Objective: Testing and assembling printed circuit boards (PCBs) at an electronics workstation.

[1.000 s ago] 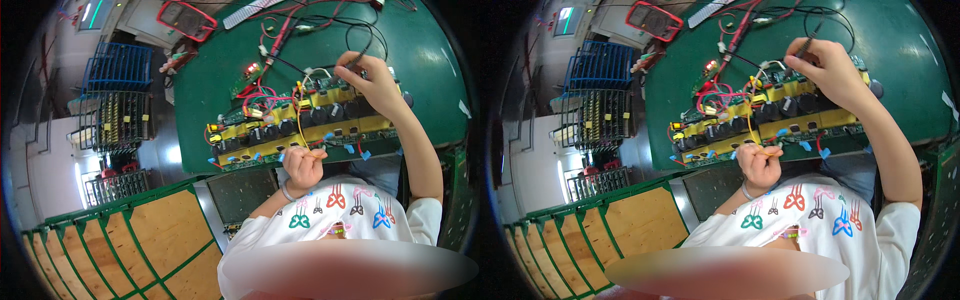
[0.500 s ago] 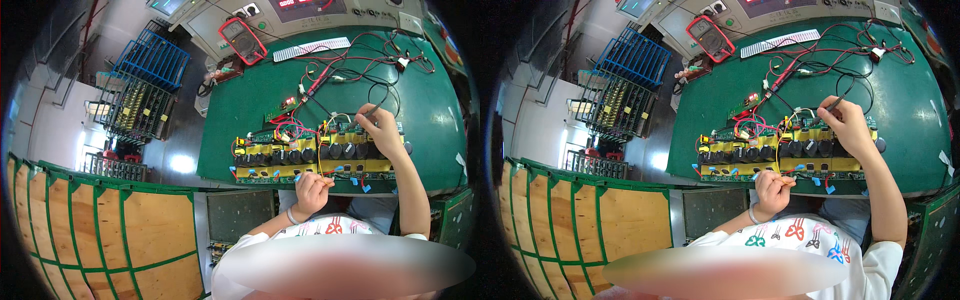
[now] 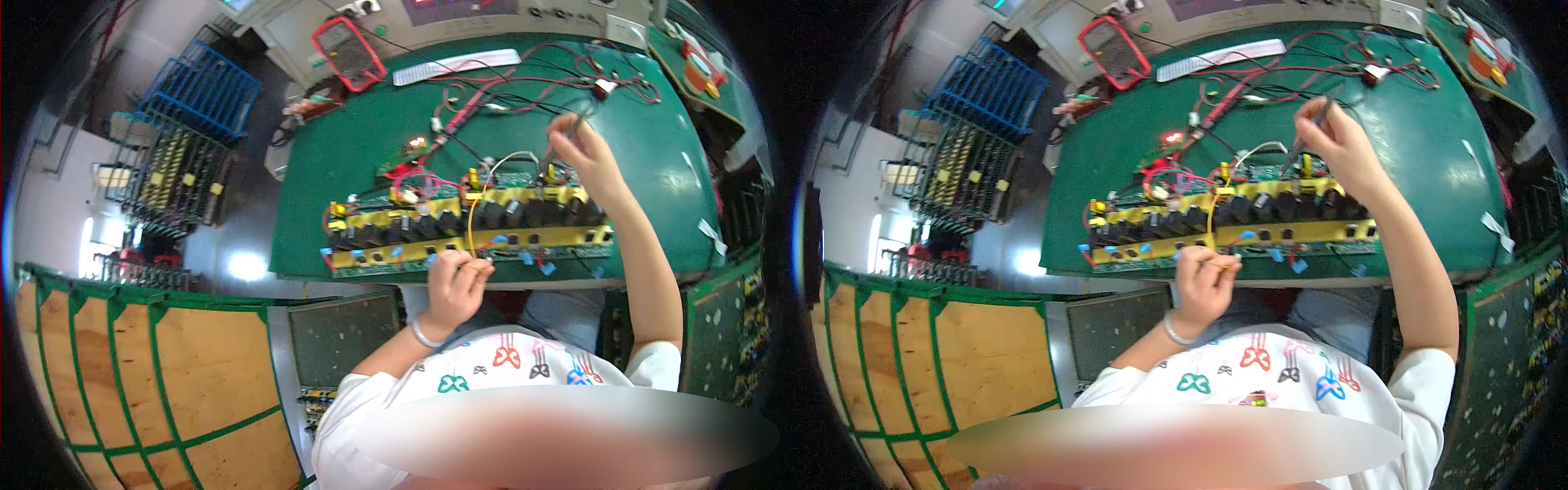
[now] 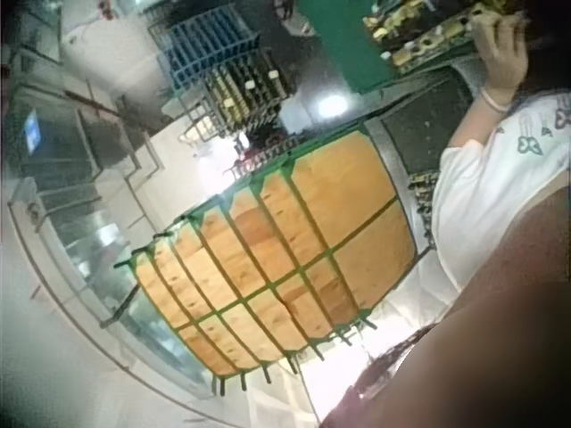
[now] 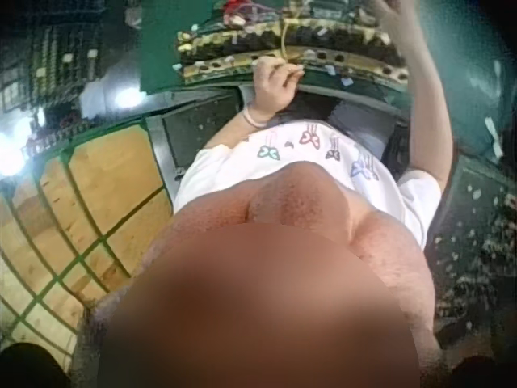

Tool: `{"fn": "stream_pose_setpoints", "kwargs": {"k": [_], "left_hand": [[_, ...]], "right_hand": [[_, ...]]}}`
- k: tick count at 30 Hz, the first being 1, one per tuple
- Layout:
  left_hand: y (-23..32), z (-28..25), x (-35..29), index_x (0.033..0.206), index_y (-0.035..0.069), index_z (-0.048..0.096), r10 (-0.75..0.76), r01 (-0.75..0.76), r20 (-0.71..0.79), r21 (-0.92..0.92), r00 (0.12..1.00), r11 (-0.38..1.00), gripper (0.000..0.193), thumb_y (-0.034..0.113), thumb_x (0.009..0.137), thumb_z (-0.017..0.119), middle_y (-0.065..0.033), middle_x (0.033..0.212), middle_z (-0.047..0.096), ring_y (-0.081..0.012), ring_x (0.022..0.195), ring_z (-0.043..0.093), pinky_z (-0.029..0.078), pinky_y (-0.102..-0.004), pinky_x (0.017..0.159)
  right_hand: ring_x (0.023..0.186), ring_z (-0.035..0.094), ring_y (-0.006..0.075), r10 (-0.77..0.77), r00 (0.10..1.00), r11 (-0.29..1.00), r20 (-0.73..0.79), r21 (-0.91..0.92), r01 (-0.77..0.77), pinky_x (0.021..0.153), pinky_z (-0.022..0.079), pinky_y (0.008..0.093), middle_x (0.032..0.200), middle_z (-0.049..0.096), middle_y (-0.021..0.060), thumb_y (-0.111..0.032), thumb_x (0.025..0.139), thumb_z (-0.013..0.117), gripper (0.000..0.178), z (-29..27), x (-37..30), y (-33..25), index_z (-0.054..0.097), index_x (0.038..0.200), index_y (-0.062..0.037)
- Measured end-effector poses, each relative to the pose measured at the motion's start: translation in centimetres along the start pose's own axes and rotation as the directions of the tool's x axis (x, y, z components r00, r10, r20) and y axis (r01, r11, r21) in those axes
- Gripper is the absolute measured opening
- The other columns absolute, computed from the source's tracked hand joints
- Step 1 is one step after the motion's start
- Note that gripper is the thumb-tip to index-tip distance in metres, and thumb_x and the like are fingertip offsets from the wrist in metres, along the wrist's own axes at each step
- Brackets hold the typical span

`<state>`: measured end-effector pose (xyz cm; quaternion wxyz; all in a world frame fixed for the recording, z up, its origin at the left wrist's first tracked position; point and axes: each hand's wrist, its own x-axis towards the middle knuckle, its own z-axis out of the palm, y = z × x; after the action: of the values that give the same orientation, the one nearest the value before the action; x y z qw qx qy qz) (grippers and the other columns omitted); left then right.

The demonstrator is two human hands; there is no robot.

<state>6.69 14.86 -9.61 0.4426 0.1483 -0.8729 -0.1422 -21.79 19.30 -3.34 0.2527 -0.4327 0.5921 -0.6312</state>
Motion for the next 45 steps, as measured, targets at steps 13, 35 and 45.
{"fn": "stream_pose_setpoints", "kwargs": {"k": [13,35,45], "left_hand": [[7.8,8.8,10.8,0.109,0.001,0.066,0.407,-0.39,0.242,-0.116,0.881,0.913,0.031,0.011,0.081,0.062,-0.0063,0.08,0.059,-0.0222,0.076,0.061,0.049,-0.0354,0.067],[-3.9,-2.3,13.6,0.102,0.003,0.066,0.143,-0.21,0.401,0.128,0.905,0.969,0.019,0.004,0.083,0.066,-0.0122,0.106,0.066,-0.0331,0.099,0.061,0.051,-0.0422,0.088],[-9.3,-0.4,12.6,0.103,0.005,0.072,0.214,-0.308,0.561,0.076,0.8,0.948,0.024,0.007,0.079,0.07,-0.008,0.092,0.065,-0.0281,0.091,0.064,0.052,-0.0413,0.079]], "right_hand": [[0.085,0.065,0.0354,0.075,0.996,0.412,-0.051,-0.908,-0.078,0.074,0.049,0.0453,0.094,0.068,0.0212,-0.023,0.097,0.056,0.027,-16.1,11.5,4.8,0.054,0.114,-0.0021],[0.11,0.063,0.0423,-0.03,0.988,0.08,-0.155,-0.985,-0.152,0.087,0.052,0.054,0.125,0.063,0.0176,-0.028,0.094,0.061,0.042,-15.3,13.2,10.0,0.052,0.133,-0.0137],[0.1,0.063,0.0353,-0.206,0.896,0.402,0.394,-0.801,0.444,0.085,0.05,0.044,0.097,0.067,0.0132,-0.023,0.093,0.063,0.029,2.6,4.0,0.3,0.058,0.115,-0.0059]]}}
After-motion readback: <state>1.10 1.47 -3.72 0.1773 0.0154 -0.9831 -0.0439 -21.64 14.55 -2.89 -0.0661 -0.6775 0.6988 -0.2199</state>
